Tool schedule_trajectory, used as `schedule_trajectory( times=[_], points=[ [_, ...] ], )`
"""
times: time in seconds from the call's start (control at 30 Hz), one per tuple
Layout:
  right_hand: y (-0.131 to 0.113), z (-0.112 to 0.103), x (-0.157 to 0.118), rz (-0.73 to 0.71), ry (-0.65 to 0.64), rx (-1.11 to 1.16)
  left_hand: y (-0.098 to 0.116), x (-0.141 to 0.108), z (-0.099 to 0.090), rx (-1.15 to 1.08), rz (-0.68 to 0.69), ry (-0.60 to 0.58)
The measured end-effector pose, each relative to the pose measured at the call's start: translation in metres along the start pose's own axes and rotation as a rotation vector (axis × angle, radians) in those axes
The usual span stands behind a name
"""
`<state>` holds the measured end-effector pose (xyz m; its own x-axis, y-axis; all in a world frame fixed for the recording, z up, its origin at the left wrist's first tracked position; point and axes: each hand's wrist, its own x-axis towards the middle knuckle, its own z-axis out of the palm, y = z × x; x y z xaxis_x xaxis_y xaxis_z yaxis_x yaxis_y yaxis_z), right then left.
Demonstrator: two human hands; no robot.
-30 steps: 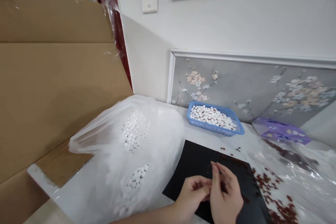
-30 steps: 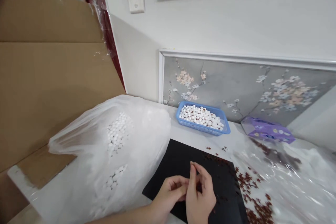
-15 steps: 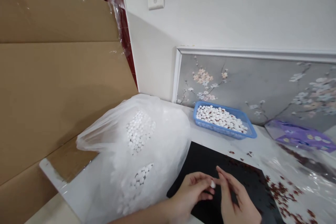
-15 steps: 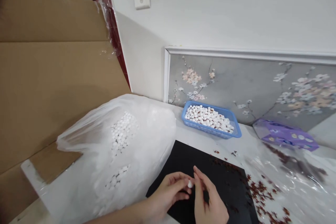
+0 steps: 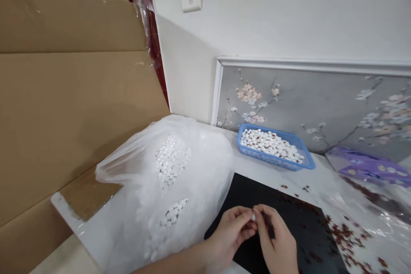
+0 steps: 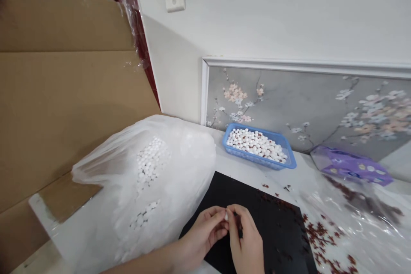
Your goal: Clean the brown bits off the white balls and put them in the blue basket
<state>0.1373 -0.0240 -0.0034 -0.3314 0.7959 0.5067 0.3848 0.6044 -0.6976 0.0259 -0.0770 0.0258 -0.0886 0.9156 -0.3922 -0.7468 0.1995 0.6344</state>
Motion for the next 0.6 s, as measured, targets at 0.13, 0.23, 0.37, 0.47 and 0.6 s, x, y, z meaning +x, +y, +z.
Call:
schedule_trajectory(
  times=[0.13, 0.23, 0.37, 0.47, 0.6],
  points=[
    [-0.0002, -0.0011, 0.0024, 0.067, -0.023, 0.089, -0.0014, 0.0007, -0.0022, -0.005, 0.021, 0.007],
    [0.0020, -0.0012, 0.0035, 0.127, -0.067, 0.156, -0.0026, 0.0015, -0.0027, -0.012, 0.034, 0.024],
    [0.0039, -0.0010, 0.0042, 0.139, -0.121, 0.189, -0.0029, 0.0015, -0.0017, -0.002, 0.031, 0.031],
    [0.0042, -0.0006, 0.0037, 0.069, -0.106, 0.115, -0.0010, 0.0013, 0.0000, 0.012, 0.030, 0.043],
    [0.0040, 0.0010, 0.0014, 0.017, -0.037, 0.013, 0.0014, 0.0012, 0.0009, 0.015, 0.040, 0.074]
  ],
)
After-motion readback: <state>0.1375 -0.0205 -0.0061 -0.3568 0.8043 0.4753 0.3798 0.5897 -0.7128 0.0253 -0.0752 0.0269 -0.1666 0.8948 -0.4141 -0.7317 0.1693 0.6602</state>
